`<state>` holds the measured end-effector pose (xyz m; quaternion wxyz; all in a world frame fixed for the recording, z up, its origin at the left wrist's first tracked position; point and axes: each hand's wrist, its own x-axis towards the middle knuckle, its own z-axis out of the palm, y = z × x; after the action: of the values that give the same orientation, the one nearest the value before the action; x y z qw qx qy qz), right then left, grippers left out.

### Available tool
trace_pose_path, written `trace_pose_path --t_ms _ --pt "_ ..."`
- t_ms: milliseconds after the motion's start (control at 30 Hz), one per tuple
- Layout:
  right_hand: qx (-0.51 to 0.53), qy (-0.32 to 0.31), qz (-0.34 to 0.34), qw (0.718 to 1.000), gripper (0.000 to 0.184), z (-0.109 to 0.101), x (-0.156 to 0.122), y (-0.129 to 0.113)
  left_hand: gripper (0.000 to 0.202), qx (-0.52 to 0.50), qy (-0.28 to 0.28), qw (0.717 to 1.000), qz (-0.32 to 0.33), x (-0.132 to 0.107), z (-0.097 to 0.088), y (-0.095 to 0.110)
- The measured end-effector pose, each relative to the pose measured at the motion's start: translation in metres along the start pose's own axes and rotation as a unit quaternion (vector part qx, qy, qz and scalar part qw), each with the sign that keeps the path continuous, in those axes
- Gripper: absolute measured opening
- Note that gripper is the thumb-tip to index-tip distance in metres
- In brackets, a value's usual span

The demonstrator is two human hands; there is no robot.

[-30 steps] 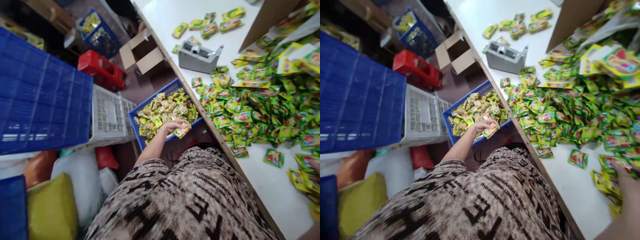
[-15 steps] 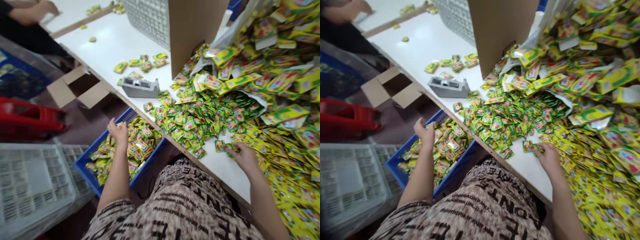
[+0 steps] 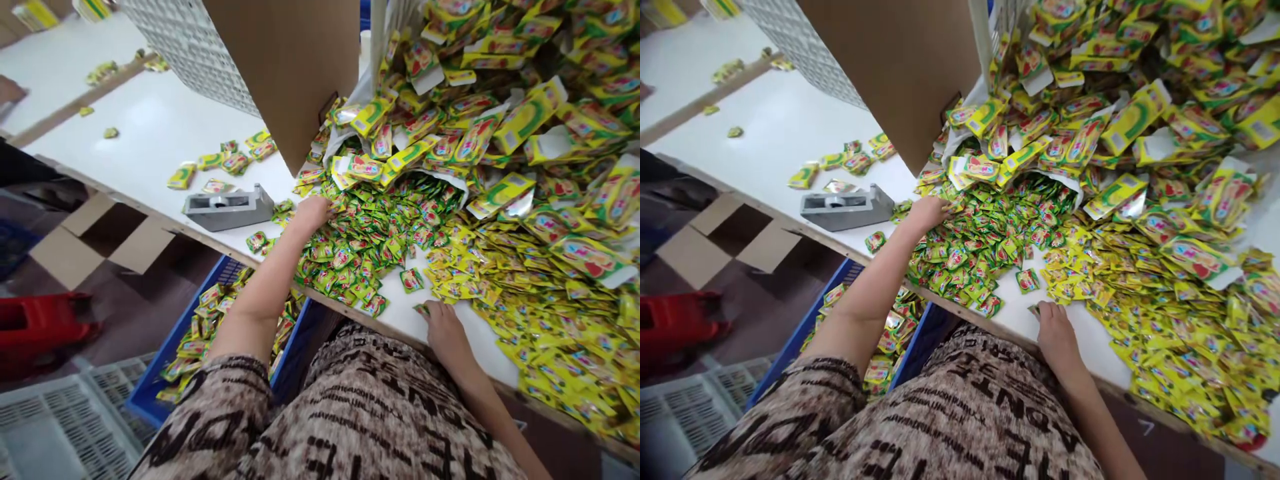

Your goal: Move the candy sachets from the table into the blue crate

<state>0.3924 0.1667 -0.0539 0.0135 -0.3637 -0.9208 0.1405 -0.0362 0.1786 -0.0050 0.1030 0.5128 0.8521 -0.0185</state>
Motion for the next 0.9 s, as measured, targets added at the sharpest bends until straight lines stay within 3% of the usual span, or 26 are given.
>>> trace_pose_path --t_ms 100,167,233,300,367,467,533,600,700,800,900 --pt "0.075 0.026 0.027 0.996 0.028 -0.001 -0.002 0.012 0.035 -0.031 0.044 0.998 -0.045 -0.010 -0.007 -0.005" --pt "0.108 0.029 0.049 0.993 0.036 -0.002 -0.014 0.029 0.039 -0.103 0.089 0.989 -0.055 -0.022 -0.013 0.004" --pt "0.112 0.020 0.088 0.990 0.046 -0.001 -0.027 0.052 0.047 -0.231 0.133 0.964 0.004 -0.036 -0.014 0.022" --pt "0.128 -0.006 0.156 0.979 0.053 0.000 -0.034 0.073 0.052 -0.375 0.158 0.907 0.112 -0.054 -0.009 0.046" --pt "0.181 0.004 0.227 0.957 0.056 -0.005 -0.032 0.077 0.050 -0.489 0.108 0.840 0.208 -0.079 0.000 0.070" --pt "0.359 0.119 0.249 0.892 0.051 -0.027 -0.015 0.048 0.039 -0.583 -0.087 0.758 0.280 -0.124 0.020 0.105" --pt "0.463 0.199 0.208 0.839 0.043 -0.042 0.002 0.025 0.035 -0.610 -0.177 0.727 0.262 -0.146 0.040 0.127" --pt "0.505 0.235 0.162 0.815 0.036 -0.050 0.018 0.015 0.039 -0.633 -0.203 0.717 0.209 -0.155 0.066 0.151" --pt "0.507 0.217 0.136 0.823 0.031 -0.048 0.027 0.020 0.068 -0.679 -0.211 0.688 0.146 -0.157 0.104 0.188" --pt "0.458 0.216 0.149 0.849 0.027 -0.040 0.020 0.027 0.060 -0.726 -0.198 0.652 0.095 -0.157 0.125 0.210" --pt "0.390 0.215 0.177 0.878 0.017 -0.034 0.011 0.029 0.044 -0.739 -0.176 0.647 0.069 -0.161 0.130 0.214"
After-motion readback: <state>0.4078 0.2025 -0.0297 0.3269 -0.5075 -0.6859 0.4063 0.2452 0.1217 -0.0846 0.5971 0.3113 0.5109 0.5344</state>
